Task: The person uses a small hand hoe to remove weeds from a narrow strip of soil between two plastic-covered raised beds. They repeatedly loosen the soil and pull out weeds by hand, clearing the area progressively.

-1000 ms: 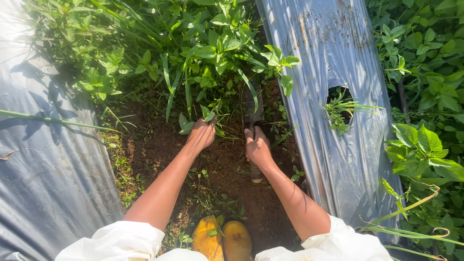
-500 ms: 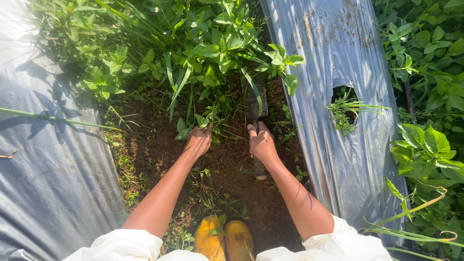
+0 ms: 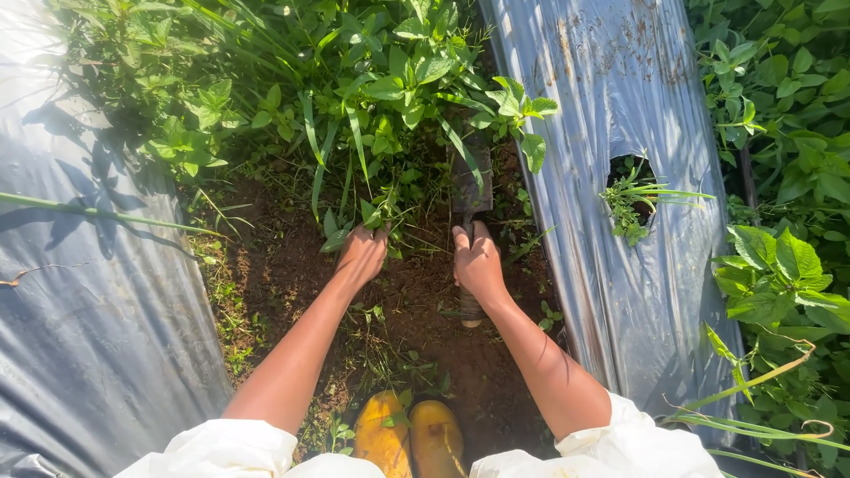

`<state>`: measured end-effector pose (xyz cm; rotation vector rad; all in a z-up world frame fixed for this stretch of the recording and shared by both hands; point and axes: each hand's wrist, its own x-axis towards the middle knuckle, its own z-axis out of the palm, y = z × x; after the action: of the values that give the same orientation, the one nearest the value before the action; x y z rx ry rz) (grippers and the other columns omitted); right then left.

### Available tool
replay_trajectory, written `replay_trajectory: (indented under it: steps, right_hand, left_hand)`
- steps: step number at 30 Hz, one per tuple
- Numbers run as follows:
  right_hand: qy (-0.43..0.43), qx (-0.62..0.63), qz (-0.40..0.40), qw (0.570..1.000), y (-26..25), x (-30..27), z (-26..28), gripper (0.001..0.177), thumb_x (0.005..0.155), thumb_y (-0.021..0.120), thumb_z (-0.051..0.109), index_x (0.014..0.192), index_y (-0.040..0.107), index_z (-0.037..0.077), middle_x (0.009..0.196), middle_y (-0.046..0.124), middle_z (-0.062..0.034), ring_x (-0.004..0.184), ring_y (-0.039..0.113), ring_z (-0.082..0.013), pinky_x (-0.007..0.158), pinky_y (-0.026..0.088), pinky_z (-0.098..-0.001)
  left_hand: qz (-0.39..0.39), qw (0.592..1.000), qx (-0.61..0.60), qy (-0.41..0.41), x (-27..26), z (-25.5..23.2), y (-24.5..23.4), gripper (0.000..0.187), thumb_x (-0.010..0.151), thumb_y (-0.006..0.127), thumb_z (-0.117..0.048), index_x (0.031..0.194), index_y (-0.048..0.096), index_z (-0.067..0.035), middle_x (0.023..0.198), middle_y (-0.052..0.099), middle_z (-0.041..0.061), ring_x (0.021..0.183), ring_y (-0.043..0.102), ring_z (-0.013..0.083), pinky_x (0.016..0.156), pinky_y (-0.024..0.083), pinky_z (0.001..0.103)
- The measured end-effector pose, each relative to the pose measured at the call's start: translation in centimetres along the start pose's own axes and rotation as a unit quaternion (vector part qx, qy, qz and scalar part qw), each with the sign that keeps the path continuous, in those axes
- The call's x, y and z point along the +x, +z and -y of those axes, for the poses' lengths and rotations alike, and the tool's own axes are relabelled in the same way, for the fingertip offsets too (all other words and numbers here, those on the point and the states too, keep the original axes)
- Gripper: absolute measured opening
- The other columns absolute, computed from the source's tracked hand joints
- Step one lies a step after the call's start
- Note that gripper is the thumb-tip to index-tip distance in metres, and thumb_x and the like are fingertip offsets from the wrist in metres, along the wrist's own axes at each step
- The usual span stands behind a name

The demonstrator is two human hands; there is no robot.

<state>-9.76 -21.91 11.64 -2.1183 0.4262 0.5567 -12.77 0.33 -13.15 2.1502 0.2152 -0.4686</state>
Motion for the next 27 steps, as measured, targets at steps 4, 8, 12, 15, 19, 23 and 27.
replay_trajectory:
  steps: [4,8,12,15,19,23,27]
  right_hand:
    - [0.017,-0.068,0.061,0.996,-0.8,-0.9,1.6,0.059,0.11,0.051,0.032,0.143,0.047,-0.016,0.062,0.068,-0.0187,0.044,0.065,-0.0202,0.046,0.059,-0.0335]
    - [0.014,-0.044,0.007,0.999,-0.1,-0.7,0.3,0.063,0.112,0.046,0.029,0.149,0.036,-0.021,0.069,0.067,-0.0232,0.051,0.064,-0.0206,0.052,0.057,-0.0334]
    - [0.012,-0.11,0.066,0.992,-1.6,-1.1,1.8,0.063,0.107,0.055,0.033,0.145,0.046,-0.017,0.065,0.07,-0.0204,0.046,0.067,-0.0208,0.044,0.06,-0.0326]
    - [-0.004,-0.049,0.002,0.999,-1.0,-2.0,2.2,0.059,0.112,0.049,0.024,0.145,0.042,-0.023,0.072,0.067,-0.0282,0.047,0.057,-0.0191,0.047,0.049,-0.035]
    - [0.0,-0.042,0.018,0.999,-2.1,-1.6,0.4,0.045,0.109,0.052,0.026,0.13,0.056,-0.014,0.067,0.066,-0.0185,0.044,0.063,-0.0196,0.043,0.056,-0.032]
    - [-0.032,0.027,0.002,0.999,-0.3,3.8,-9.2,0.038,0.111,0.046,0.02,0.12,0.058,-0.015,0.059,0.06,-0.014,0.042,0.061,-0.0198,0.042,0.054,-0.0322]
    - [-0.007,-0.057,0.067,0.996,-2.3,-2.4,2.0,0.041,0.106,0.051,0.021,0.128,0.059,-0.013,0.058,0.064,-0.0129,0.042,0.064,-0.0205,0.039,0.059,-0.0356]
  left_hand:
    - [-0.089,0.816,0.463,0.335,-2.1,-7.2,-5.8,0.036,0.087,0.064,-0.016,0.122,0.072,-0.009,0.08,0.074,0.005,0.069,0.069,0.0218,0.065,0.054,0.033]
    - [-0.102,0.825,0.428,0.356,-2.7,-6.9,-6.1,0.039,0.085,0.064,-0.015,0.123,0.067,-0.003,0.068,0.068,0.009,0.063,0.068,0.0262,0.061,0.055,0.036]
    - [-0.103,0.893,0.322,0.297,-0.9,-4.6,-3.1,0.012,0.094,0.058,-0.015,0.101,0.066,-0.009,0.052,0.054,0.01,0.045,0.057,0.0206,0.04,0.043,0.027]
    - [-0.185,0.735,0.553,0.347,-4.6,-6.6,-5.9,0.024,0.096,0.055,-0.011,0.117,0.064,-0.005,0.085,0.061,0.012,0.077,0.06,0.0196,0.066,0.043,0.025]
    - [-0.333,0.323,0.796,0.389,-5.0,-3.5,-4.1,0.045,0.098,0.052,-0.001,0.143,0.06,0.0,0.142,0.065,0.011,0.131,0.061,0.0164,0.111,0.043,0.021]
    - [-0.274,0.705,0.593,0.277,-1.0,2.0,1.8,0.036,0.099,0.054,-0.008,0.133,0.066,0.0,0.126,0.068,0.012,0.116,0.065,0.0199,0.1,0.049,0.026]
    - [0.023,0.999,0.033,-0.016,0.3,0.6,3.3,0.038,0.1,0.055,-0.023,0.114,0.078,0.003,0.092,0.08,0.017,0.085,0.076,0.0277,0.076,0.057,0.03]
